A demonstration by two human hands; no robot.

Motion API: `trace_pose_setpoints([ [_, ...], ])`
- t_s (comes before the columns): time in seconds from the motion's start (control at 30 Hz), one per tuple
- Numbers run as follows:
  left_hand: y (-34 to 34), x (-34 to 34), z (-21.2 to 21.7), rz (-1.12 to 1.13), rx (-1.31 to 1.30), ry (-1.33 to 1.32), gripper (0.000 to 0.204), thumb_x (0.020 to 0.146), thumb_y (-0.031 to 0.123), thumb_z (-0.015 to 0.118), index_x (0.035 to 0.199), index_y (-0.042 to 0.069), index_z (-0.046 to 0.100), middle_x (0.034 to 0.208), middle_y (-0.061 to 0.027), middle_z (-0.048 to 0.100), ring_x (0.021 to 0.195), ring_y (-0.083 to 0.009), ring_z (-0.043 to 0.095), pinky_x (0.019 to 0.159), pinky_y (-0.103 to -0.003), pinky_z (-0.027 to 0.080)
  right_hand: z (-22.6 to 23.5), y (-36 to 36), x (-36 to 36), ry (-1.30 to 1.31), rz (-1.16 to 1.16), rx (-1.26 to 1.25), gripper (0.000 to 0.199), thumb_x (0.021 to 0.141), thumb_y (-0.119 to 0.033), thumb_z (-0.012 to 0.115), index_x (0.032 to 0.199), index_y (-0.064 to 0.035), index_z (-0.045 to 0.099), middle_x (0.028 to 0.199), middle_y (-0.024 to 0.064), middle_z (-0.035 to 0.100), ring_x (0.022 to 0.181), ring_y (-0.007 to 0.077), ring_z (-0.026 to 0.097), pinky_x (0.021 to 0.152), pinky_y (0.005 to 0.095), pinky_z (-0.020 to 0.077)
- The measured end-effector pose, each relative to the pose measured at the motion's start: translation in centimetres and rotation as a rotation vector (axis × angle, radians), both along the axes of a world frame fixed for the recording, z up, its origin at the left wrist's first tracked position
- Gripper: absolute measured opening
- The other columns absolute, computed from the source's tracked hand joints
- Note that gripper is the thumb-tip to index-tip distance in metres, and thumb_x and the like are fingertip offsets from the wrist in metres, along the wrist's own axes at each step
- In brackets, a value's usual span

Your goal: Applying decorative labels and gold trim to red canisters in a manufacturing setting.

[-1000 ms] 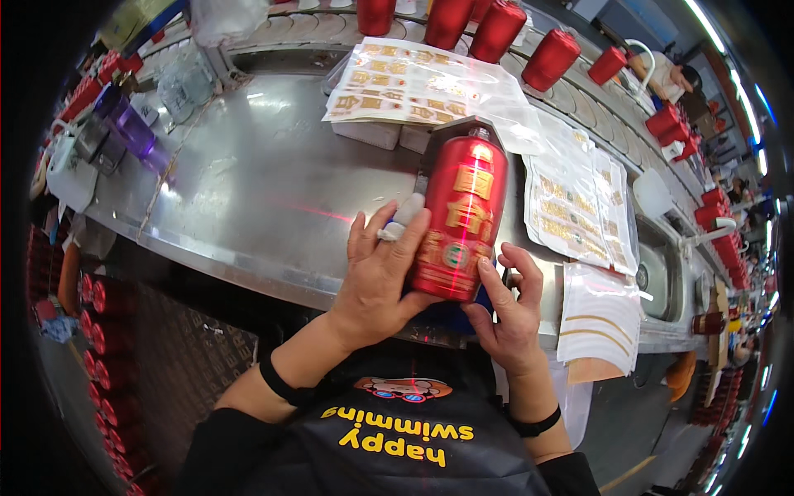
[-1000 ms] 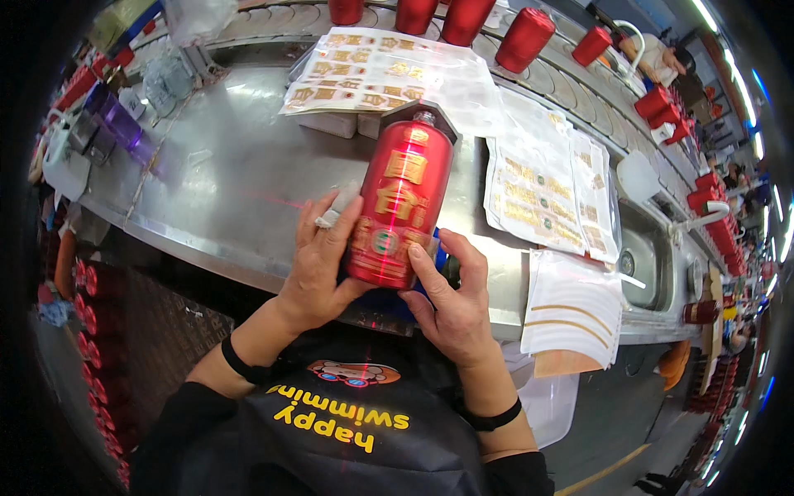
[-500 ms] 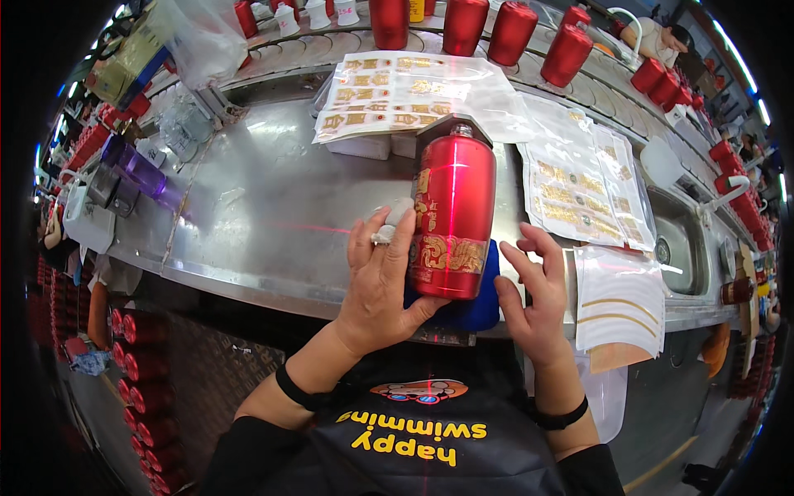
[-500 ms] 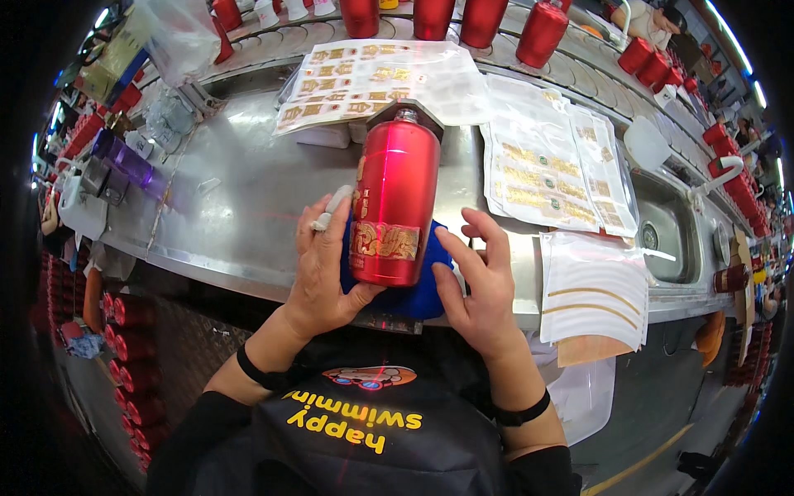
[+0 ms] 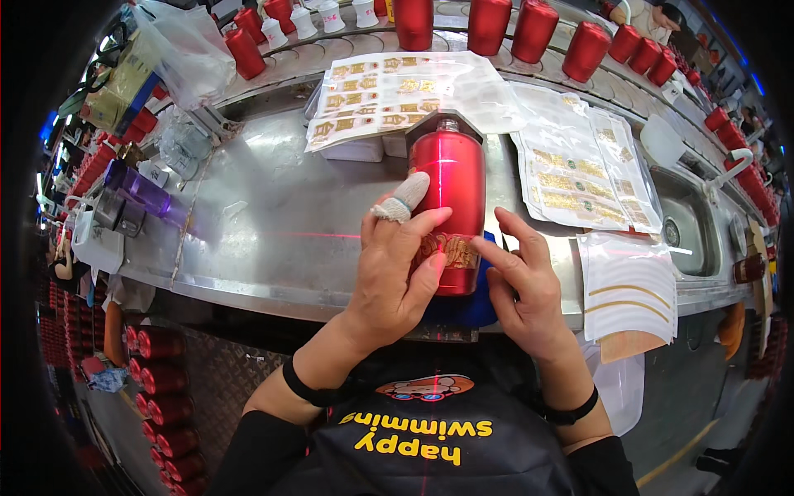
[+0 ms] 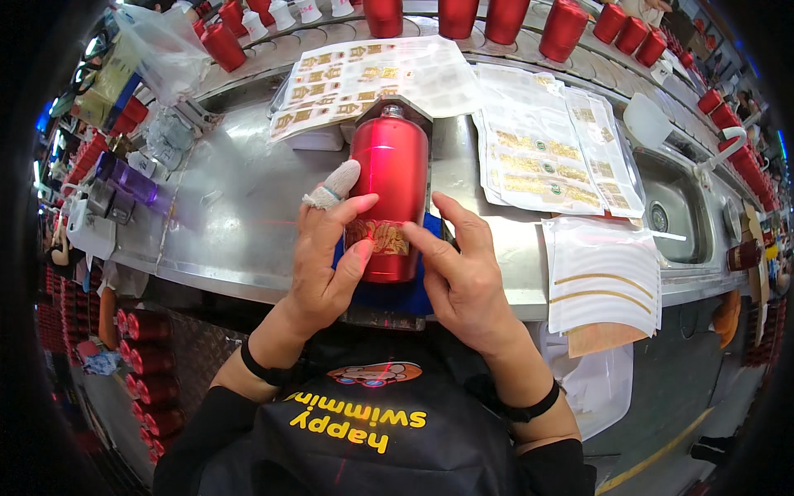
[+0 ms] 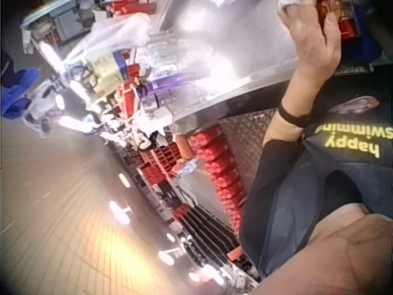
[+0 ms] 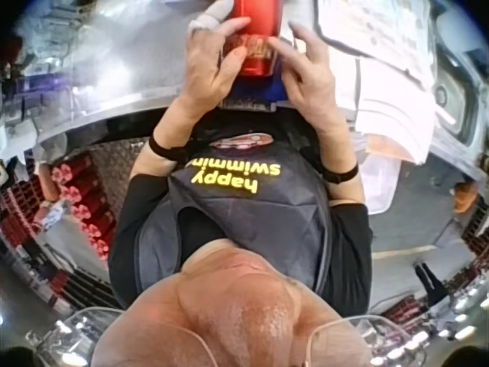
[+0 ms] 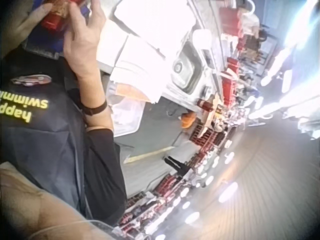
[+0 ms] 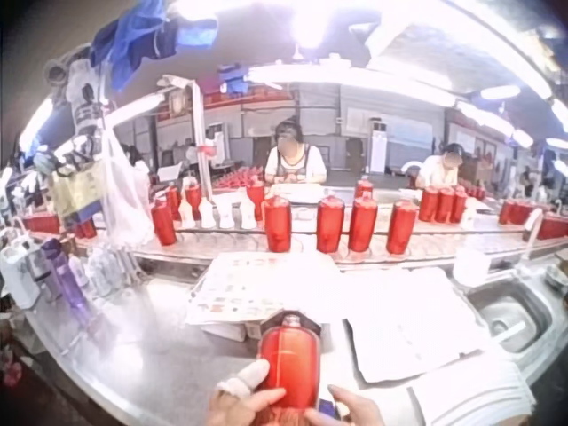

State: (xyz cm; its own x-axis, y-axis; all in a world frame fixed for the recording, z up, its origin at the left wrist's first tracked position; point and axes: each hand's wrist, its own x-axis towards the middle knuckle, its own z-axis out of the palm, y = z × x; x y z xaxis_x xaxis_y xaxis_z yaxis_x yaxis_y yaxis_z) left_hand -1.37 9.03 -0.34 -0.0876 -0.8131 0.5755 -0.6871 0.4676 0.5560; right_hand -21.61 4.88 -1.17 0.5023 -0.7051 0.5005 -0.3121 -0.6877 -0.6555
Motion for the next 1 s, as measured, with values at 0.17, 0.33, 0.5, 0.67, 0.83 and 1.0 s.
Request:
trace_pose_setpoints([
  [0.17, -0.9, -1.1, 0.7, 0.019, -0.037, -0.026, 0.029, 0.081, 0.004, 0.061, 0.11, 0.007, 0.064, 0.139, -0.0235, 0.045, 0.128, -0.0437, 0.038, 0.108, -0.047, 0.027, 0.6, 0.1, 0.0, -0.035, 0.073, 0.001, 0.051, 0.073, 0.012, 0.058, 0.119, -0.0108, 0.065, 0.136, 0.0218, 0.046, 0.122, 0.0368, 0.047, 0.098, 0.0405, 0.0411],
  [0.33, -0.9, -1.0, 0.4, -0.004, -0.05, 0.004, 0.019, 0.077, -0.002, 0.064, 0.093, 0.008, 0.065, 0.139, -0.0227, 0.046, 0.128, -0.0435, 0.038, 0.108, -0.048, 0.028, 1.2, -0.2, -0.1, -0.108, 0.021, 0.14, 0.037, 0.081, -0.001, 0.067, 0.118, -0.0071, 0.064, 0.136, 0.0207, 0.046, 0.122, 0.0329, 0.047, 0.099, 0.0392, 0.0408],
  [0.5, -1.1, -0.6, 0.1, -0.032, -0.065, 0.036, 0.022, 0.076, -0.001, 0.064, 0.096, 0.008, 0.064, 0.139, -0.0227, 0.046, 0.128, -0.0437, 0.038, 0.107, -0.048, 0.027, 1.3, 0.1, 0.9, -0.015, 0.044, 0.013, 0.033, 0.079, -0.008, 0.073, 0.111, -0.0043, 0.065, 0.134, 0.0225, 0.046, 0.12, 0.0366, 0.047, 0.099, 0.0406, 0.0408],
  [0.67, -1.1, -0.8, -0.1, -0.033, -0.053, 0.075, 0.023, 0.076, -0.001, 0.064, 0.097, 0.007, 0.062, 0.139, -0.0228, 0.046, 0.127, -0.0436, 0.039, 0.106, -0.048, 0.026, 1.3, -0.2, 1.6, -0.097, 0.036, -0.002, 0.024, 0.079, -0.007, 0.072, 0.102, -0.0036, 0.067, 0.131, 0.0218, 0.049, 0.115, 0.0354, 0.051, 0.096, 0.0411, 0.043],
  [0.83, -1.1, -1.0, -0.3, -0.015, -0.03, 0.092, 0.022, 0.076, 0.0, 0.065, 0.096, 0.007, 0.062, 0.139, -0.0228, 0.046, 0.127, -0.0432, 0.04, 0.106, -0.047, 0.027, 1.2, -0.4, 1.5, -0.123, 0.046, 0.073, 0.018, 0.078, -0.006, 0.072, 0.095, -0.0031, 0.066, 0.129, 0.0211, 0.051, 0.111, 0.0335, 0.054, 0.094, 0.0397, 0.0445],
  [1.0, -1.1, -0.9, -0.3, -0.008, -0.047, 0.07, 0.021, 0.076, 0.001, 0.066, 0.096, 0.007, 0.061, 0.138, -0.0233, 0.046, 0.126, -0.0434, 0.04, 0.106, -0.047, 0.028, 1.1, 0.0, 1.5, -0.219, 0.036, 0.256, 0.014, 0.079, -0.007, 0.072, 0.088, -0.0027, 0.063, 0.124, 0.0172, 0.051, 0.109, 0.0304, 0.054, 0.094, 0.0387, 0.0436],
])
